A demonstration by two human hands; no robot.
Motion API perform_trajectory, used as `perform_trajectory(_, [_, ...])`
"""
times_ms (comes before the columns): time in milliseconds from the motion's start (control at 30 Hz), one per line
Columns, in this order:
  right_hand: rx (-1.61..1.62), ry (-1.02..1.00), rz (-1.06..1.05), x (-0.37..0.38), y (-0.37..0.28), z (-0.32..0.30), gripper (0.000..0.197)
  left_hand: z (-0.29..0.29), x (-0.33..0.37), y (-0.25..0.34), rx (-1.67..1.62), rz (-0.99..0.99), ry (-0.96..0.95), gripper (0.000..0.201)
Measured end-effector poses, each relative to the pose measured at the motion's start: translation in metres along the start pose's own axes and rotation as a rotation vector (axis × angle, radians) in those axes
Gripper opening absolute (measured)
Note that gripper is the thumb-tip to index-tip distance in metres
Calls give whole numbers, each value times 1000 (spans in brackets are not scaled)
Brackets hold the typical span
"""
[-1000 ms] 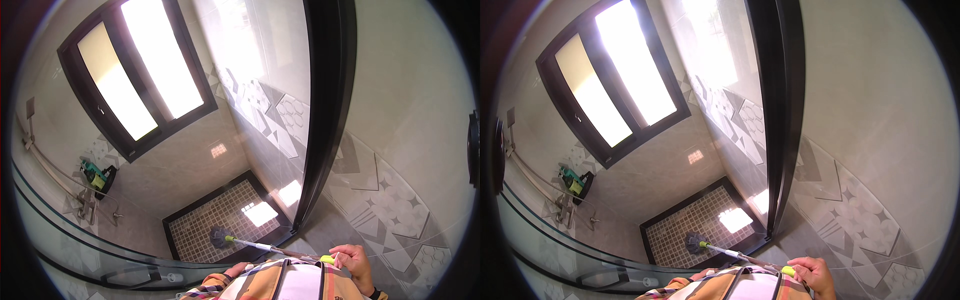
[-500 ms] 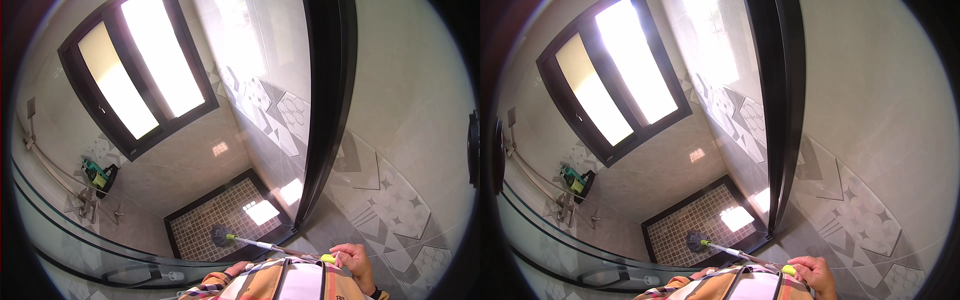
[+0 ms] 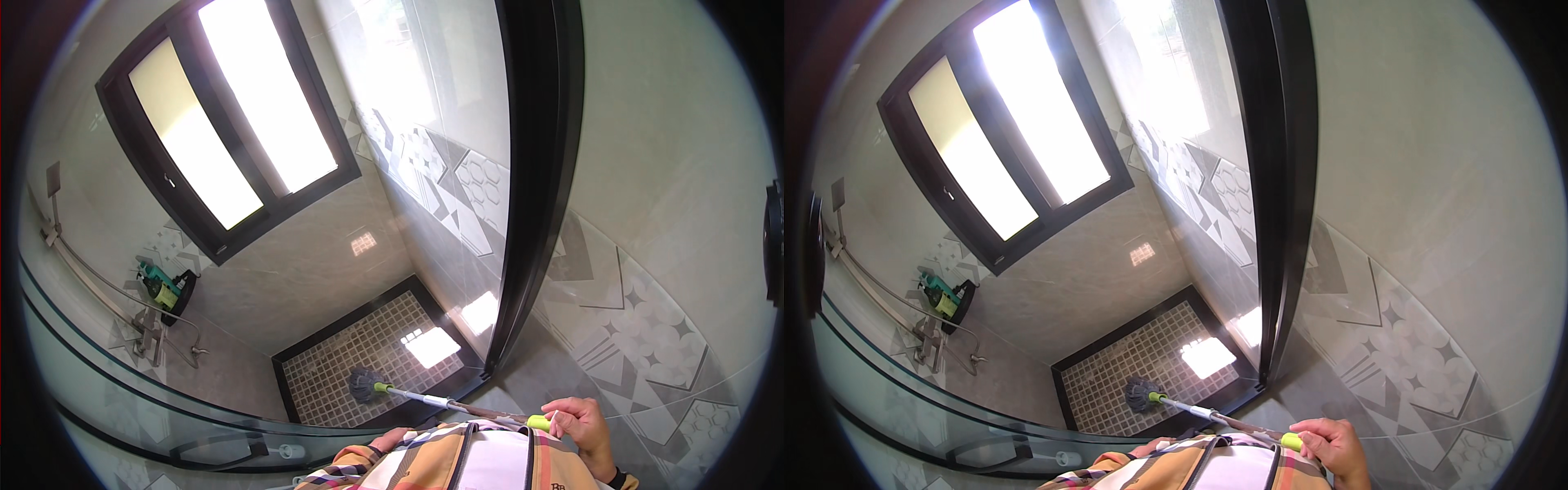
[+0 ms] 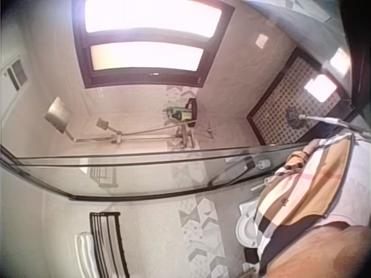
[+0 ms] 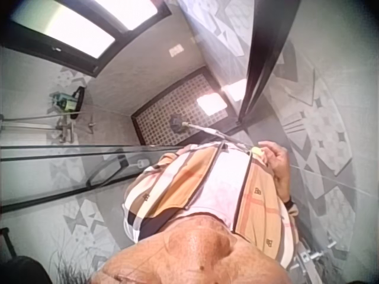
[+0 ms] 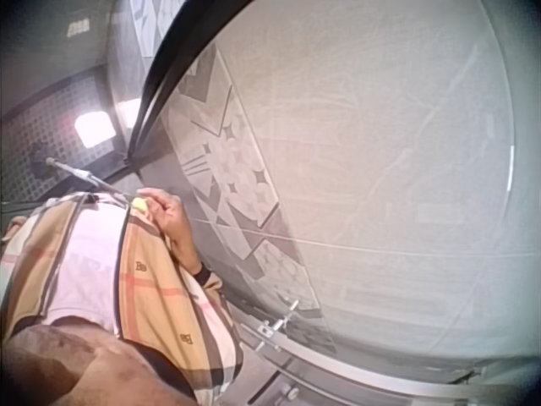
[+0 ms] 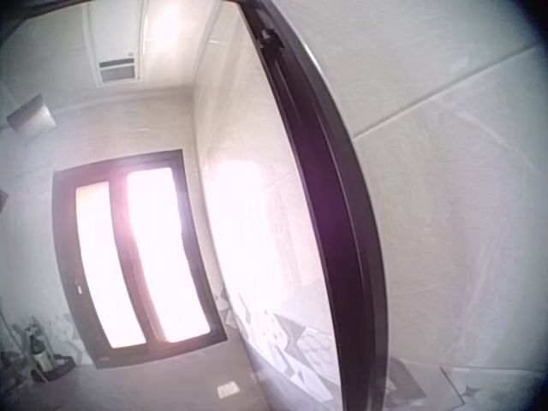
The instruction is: Mopping the shower and bathroom floor with a long-handled mop.
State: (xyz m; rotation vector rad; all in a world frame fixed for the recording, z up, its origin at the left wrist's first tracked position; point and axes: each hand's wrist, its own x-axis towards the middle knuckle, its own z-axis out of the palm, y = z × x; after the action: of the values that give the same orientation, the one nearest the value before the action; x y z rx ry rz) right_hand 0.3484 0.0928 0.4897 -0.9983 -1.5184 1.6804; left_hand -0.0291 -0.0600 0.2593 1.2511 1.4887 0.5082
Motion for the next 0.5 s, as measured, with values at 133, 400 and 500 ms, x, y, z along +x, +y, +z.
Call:
perform_trajectory(133, [10, -6, -6, 0, 0, 1, 18, 7, 9, -17, -32, -130, -12, 29])
perform_trajectory(400, [17, 4, 9, -2, 0, 1, 18, -3, -9, 37, -176, -215, 4, 30])
perform_trajectory(500, [7, 3, 13, -2, 0, 1, 18, -4, -11, 40, -140, -219, -10, 30])
